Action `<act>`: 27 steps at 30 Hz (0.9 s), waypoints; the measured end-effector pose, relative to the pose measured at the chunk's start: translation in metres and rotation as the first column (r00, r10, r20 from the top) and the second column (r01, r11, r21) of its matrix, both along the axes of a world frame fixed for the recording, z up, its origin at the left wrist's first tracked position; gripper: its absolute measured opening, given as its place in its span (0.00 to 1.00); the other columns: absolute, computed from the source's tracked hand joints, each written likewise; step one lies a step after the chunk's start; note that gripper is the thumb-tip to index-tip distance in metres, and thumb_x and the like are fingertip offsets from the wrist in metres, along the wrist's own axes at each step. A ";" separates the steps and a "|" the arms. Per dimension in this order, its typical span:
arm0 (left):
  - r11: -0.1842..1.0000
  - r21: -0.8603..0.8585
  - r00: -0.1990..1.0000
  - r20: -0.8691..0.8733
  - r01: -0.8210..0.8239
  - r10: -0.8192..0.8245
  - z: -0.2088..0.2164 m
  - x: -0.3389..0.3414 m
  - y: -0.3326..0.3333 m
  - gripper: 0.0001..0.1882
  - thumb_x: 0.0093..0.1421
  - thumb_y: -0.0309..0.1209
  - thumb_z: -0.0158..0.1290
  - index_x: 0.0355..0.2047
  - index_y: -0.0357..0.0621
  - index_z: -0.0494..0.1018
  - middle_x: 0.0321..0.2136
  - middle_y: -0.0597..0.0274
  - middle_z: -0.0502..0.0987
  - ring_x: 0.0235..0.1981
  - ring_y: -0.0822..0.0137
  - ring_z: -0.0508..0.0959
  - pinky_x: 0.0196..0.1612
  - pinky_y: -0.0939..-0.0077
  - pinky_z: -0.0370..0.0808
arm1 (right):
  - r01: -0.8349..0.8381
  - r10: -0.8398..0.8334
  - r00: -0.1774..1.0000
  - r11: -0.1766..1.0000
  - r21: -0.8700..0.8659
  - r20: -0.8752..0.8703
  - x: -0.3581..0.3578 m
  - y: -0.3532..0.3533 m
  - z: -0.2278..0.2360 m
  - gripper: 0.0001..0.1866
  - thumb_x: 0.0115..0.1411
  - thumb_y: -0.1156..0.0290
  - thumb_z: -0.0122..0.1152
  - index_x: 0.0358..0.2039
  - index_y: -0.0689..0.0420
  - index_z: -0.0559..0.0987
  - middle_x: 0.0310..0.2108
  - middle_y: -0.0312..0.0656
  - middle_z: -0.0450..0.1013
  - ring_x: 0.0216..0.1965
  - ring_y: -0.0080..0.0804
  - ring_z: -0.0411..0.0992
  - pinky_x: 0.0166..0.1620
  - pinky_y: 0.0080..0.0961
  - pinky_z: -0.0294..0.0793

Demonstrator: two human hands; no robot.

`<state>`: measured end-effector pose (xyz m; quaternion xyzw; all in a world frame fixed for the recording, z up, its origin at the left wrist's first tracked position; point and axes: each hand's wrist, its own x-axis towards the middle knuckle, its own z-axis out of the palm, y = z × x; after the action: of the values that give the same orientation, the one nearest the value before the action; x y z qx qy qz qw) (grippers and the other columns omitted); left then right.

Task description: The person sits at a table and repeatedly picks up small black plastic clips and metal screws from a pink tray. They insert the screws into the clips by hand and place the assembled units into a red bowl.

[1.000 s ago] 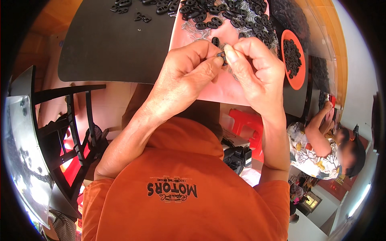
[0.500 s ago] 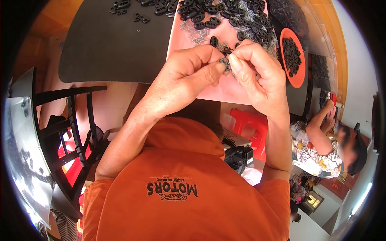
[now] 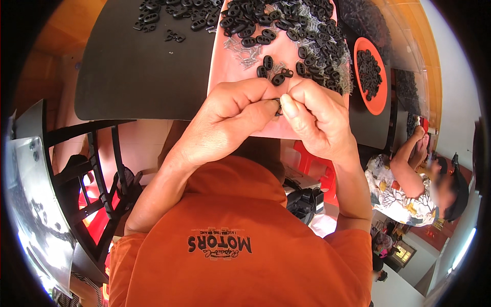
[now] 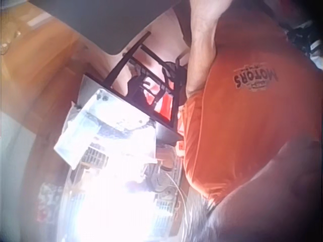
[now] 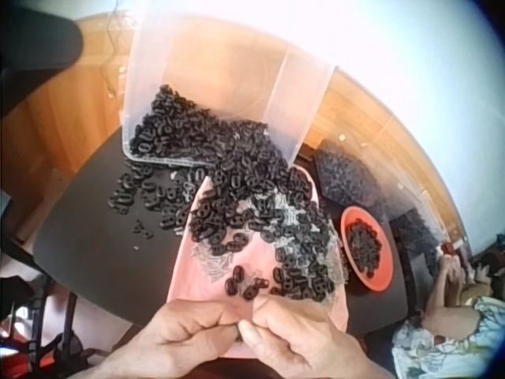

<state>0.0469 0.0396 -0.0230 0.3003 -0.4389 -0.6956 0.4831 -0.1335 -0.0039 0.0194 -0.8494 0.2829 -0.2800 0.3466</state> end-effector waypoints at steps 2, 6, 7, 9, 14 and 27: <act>1.000 0.010 1.000 0.003 -0.004 0.004 0.001 0.001 -0.001 0.09 0.63 0.29 0.48 0.32 0.35 0.73 0.20 0.72 0.68 0.20 0.84 0.61 0.21 0.89 0.55 | -0.027 0.027 0.999 1.000 0.000 0.025 -0.003 -0.004 -0.001 0.09 0.61 0.75 0.56 0.26 0.62 0.69 0.19 0.40 0.63 0.19 0.31 0.63 0.23 0.26 0.63; 0.999 0.042 1.000 0.006 -0.008 0.007 0.004 0.002 -0.001 0.10 0.64 0.30 0.48 0.31 0.36 0.72 0.20 0.73 0.67 0.20 0.84 0.60 0.22 0.88 0.54 | -0.005 0.004 1.000 0.999 0.036 0.027 -0.003 -0.005 0.004 0.06 0.62 0.74 0.55 0.31 0.61 0.70 0.22 0.41 0.64 0.19 0.34 0.62 0.23 0.27 0.63; 0.999 0.052 1.000 -0.004 0.000 0.000 0.004 0.002 -0.002 0.10 0.64 0.31 0.48 0.31 0.36 0.72 0.20 0.73 0.67 0.21 0.84 0.60 0.22 0.88 0.55 | -0.014 0.014 0.999 1.000 0.000 0.030 -0.002 -0.006 0.002 0.05 0.61 0.75 0.55 0.31 0.61 0.69 0.23 0.41 0.64 0.20 0.34 0.63 0.24 0.27 0.63; 1.000 0.010 1.000 0.003 -0.018 0.018 -0.001 -0.001 -0.002 0.10 0.64 0.31 0.48 0.30 0.36 0.71 0.21 0.73 0.67 0.21 0.84 0.60 0.22 0.87 0.56 | -0.034 0.037 0.999 0.997 -0.074 0.037 -0.001 -0.008 0.000 0.05 0.61 0.76 0.55 0.32 0.61 0.69 0.23 0.41 0.64 0.21 0.36 0.64 0.24 0.29 0.64; 0.999 -0.034 0.999 0.035 -0.005 0.007 -0.003 -0.001 -0.002 0.09 0.64 0.29 0.48 0.31 0.36 0.71 0.22 0.73 0.67 0.23 0.83 0.62 0.24 0.87 0.59 | -0.047 0.034 0.991 0.994 -0.096 -0.132 -0.002 -0.006 0.008 0.05 0.58 0.79 0.53 0.29 0.60 0.66 0.22 0.42 0.64 0.21 0.41 0.67 0.23 0.33 0.66; 0.979 -0.174 0.975 0.176 -0.102 0.133 0.001 -0.006 -0.002 0.03 0.60 0.20 0.47 0.29 0.33 0.70 0.19 0.62 0.66 0.20 0.73 0.64 0.23 0.75 0.64 | -0.055 0.088 0.989 0.966 0.251 -0.122 -0.010 -0.036 0.015 0.09 0.66 0.68 0.50 0.32 0.61 0.70 0.21 0.41 0.67 0.23 0.28 0.65 0.29 0.26 0.67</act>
<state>0.0412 0.0380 -0.0221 0.3489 -0.5193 -0.5961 0.5033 -0.1433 -0.0396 0.0344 -0.8260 0.3068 -0.1732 0.4400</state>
